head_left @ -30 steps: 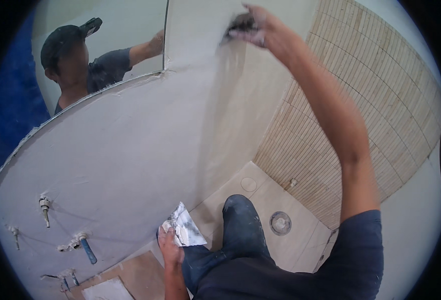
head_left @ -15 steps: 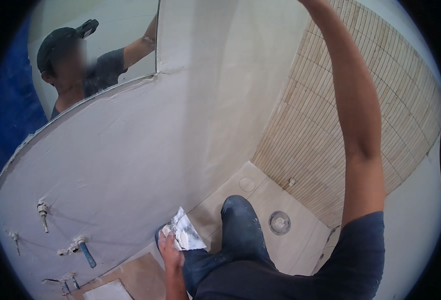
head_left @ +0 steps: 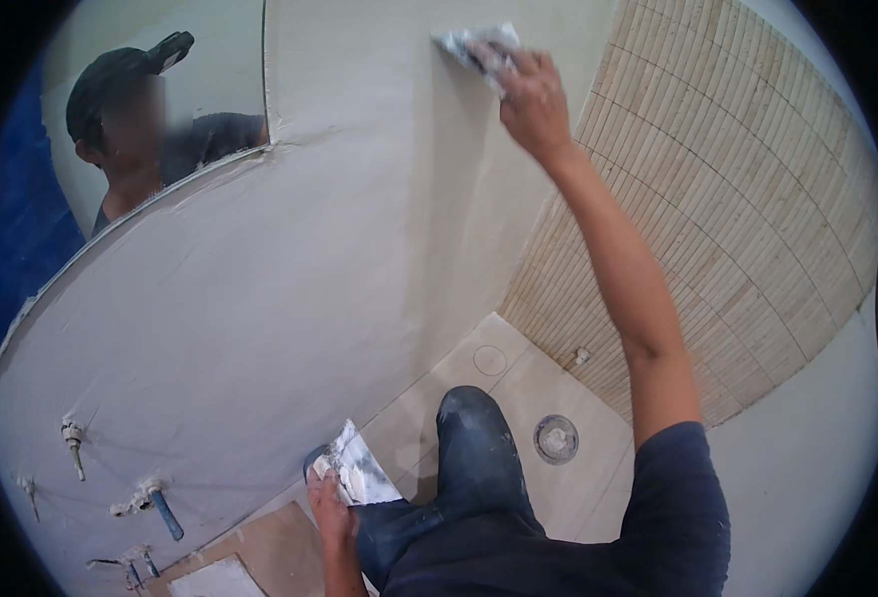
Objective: The person scoops compound onto putty knives and applies it onto the wall and corner using a putty knife.
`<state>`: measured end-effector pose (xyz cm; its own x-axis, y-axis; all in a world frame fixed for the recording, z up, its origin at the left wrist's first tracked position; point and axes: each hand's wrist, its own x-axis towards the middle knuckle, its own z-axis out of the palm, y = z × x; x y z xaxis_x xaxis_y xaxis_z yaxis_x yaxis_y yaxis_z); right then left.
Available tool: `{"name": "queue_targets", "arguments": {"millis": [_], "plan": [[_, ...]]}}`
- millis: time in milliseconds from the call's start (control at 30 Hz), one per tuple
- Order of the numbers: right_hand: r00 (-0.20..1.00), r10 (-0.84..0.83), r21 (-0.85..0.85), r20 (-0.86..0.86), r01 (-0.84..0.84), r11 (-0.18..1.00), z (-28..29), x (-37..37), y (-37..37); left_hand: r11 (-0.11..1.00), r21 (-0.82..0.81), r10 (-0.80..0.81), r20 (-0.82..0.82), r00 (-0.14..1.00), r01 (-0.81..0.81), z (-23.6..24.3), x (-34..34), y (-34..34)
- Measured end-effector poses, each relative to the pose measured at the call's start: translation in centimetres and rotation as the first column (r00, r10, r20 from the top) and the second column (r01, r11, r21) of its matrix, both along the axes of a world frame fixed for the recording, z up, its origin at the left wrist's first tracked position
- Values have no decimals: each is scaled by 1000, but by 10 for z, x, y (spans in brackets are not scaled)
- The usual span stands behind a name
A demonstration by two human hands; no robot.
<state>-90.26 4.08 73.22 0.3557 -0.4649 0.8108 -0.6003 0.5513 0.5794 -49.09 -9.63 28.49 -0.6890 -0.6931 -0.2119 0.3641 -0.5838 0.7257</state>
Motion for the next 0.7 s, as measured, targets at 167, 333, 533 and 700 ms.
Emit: {"name": "queue_targets", "arguments": {"millis": [167, 333, 533, 700], "plan": [[930, 99, -137, 354, -53, 989, -139, -24, -6, 999, -45, 21, 23, 1000, -19, -16, 7, -7], [793, 142, -237, 593, 3, 971, -299, -18, -32, 1000, -20, 10, 33, 999, -9, -6, 9, -6], [518, 198, -272, 832, 71, 960, -469, 54, -65, 995, -84, -46, 9, 999, 47, -1, 5, -7], [324, 321, -396, 890, 201, 896, -504, 54, -44, 979, -174, -108, -16, 994, 103, 3, -1, -6]]}}
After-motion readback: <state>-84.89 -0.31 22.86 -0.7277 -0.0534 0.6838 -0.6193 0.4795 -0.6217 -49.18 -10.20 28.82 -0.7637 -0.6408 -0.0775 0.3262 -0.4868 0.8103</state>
